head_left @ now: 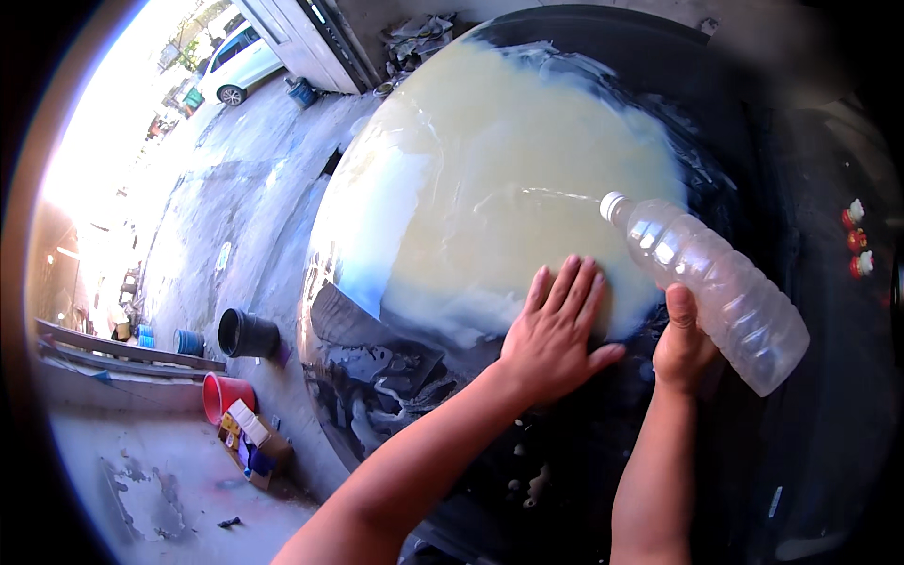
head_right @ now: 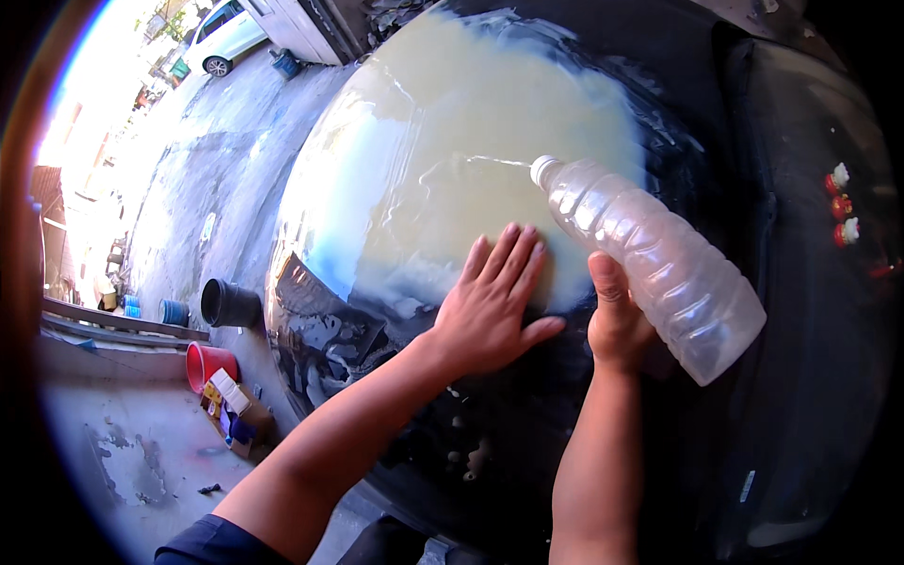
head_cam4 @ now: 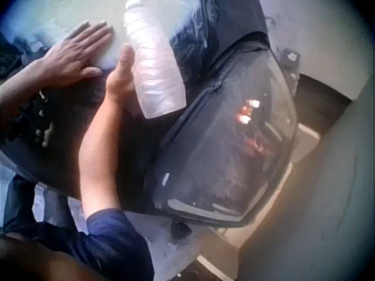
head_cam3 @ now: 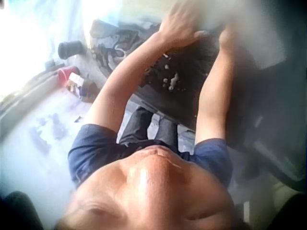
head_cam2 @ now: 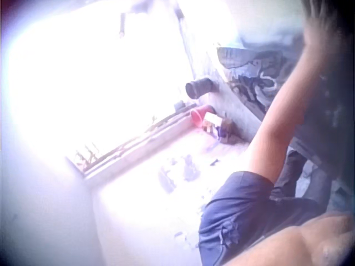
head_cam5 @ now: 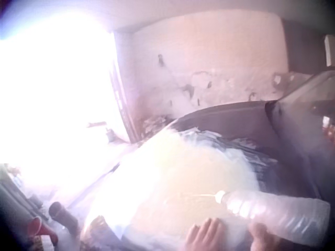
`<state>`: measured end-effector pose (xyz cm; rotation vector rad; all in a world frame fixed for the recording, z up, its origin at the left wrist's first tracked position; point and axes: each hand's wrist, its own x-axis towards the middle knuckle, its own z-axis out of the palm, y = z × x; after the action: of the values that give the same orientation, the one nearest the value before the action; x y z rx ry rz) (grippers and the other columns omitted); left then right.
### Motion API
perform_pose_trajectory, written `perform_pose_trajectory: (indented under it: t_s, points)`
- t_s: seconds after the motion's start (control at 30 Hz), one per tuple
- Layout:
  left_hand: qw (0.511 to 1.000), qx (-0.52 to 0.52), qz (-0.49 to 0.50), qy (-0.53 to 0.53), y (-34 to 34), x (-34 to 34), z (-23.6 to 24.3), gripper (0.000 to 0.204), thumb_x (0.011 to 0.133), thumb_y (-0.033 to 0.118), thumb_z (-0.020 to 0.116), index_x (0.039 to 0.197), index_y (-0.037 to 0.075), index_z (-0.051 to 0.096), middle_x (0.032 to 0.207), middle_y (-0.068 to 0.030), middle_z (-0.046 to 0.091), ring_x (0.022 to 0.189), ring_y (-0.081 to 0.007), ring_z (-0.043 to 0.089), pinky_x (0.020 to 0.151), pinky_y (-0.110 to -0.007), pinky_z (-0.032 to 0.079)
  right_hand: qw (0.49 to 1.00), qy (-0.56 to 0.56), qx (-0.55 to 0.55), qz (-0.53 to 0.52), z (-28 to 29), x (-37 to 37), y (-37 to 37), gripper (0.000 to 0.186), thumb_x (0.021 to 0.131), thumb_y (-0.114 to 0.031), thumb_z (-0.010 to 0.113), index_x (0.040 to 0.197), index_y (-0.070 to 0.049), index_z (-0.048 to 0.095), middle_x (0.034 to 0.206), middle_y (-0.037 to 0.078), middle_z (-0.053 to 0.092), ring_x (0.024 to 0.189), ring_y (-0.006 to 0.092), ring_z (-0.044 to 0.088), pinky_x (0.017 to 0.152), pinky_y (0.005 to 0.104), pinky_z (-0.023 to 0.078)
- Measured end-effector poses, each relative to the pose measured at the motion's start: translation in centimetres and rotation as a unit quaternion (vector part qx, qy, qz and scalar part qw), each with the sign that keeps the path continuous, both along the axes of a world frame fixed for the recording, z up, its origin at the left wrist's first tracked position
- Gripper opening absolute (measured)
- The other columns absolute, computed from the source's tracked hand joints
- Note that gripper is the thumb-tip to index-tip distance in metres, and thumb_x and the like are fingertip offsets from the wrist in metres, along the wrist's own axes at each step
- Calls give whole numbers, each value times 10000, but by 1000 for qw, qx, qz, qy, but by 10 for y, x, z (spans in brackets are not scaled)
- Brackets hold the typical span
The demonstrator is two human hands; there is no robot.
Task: The person sands a large area on a car hood covered with a light-colored substance using a purple sanding block. They repeatedly pour water from a plastic bottle onto the surface while sanding in circular and back-and-forth motions. The person occasionally pauses to wipe the surface with their hand.
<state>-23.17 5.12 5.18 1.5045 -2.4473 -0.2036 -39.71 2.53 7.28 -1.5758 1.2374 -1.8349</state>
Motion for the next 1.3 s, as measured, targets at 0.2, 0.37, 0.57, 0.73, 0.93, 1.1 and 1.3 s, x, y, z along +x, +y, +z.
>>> perform_pose_trajectory:
  t_s: [0.2,0.37,0.57,0.73,0.93,1.1,1.3]
  points:
    - [999,-21,40,18,-57,-2,-4,936,885,675,417,1464,-48,288,1553,-198,250,1472,-315,155,1186,-464,125,999,39,-4,22,3,0,2,498,879,-393,701,1190,-44,532,1080,112,590,963,246,577,865,361,479]
    - [985,15,173,-7,-124,41,-15,937,895,670,406,1501,-18,211,1585,-183,167,1486,-290,102,1198,-422,86,998,66,-11,21,-1,-1,2,481,886,-389,693,1184,-45,537,1063,100,594,955,234,576,852,349,482]
    - [974,51,220,-16,-129,96,-15,915,914,664,366,1511,-5,185,1593,-185,133,1488,-301,71,1199,-401,65,999,31,-13,38,0,5,-2,480,887,-400,689,1179,-49,539,1068,98,589,946,232,574,848,349,483]
    - [973,60,215,-53,-60,133,-21,899,922,639,376,1509,-13,181,1590,-200,129,1486,-314,81,1197,-402,69,998,57,-11,25,4,-1,-7,469,891,-402,682,1170,-52,540,1054,97,587,947,234,575,848,354,483]
    - [968,114,218,-59,10,167,-19,922,909,642,395,1509,-22,172,1589,-220,99,1488,-330,45,1192,-436,60,999,45,-3,27,6,4,-6,465,902,-405,668,1160,-40,541,1050,96,588,940,231,577,836,357,482]
    - [972,90,211,-57,-53,172,-29,954,903,678,376,1509,-27,161,1587,-229,88,1486,-340,30,1191,-447,59,999,29,-3,20,1,6,-7,492,895,-418,672,1163,-30,534,1051,95,587,935,223,574,827,351,480]
    - [956,69,283,-31,-151,172,-31,960,904,688,369,1498,-41,176,1586,-212,125,1485,-328,64,1197,-435,62,997,71,-14,19,-3,16,-4,500,902,-428,658,1176,-31,531,1050,96,586,926,224,574,820,346,479]
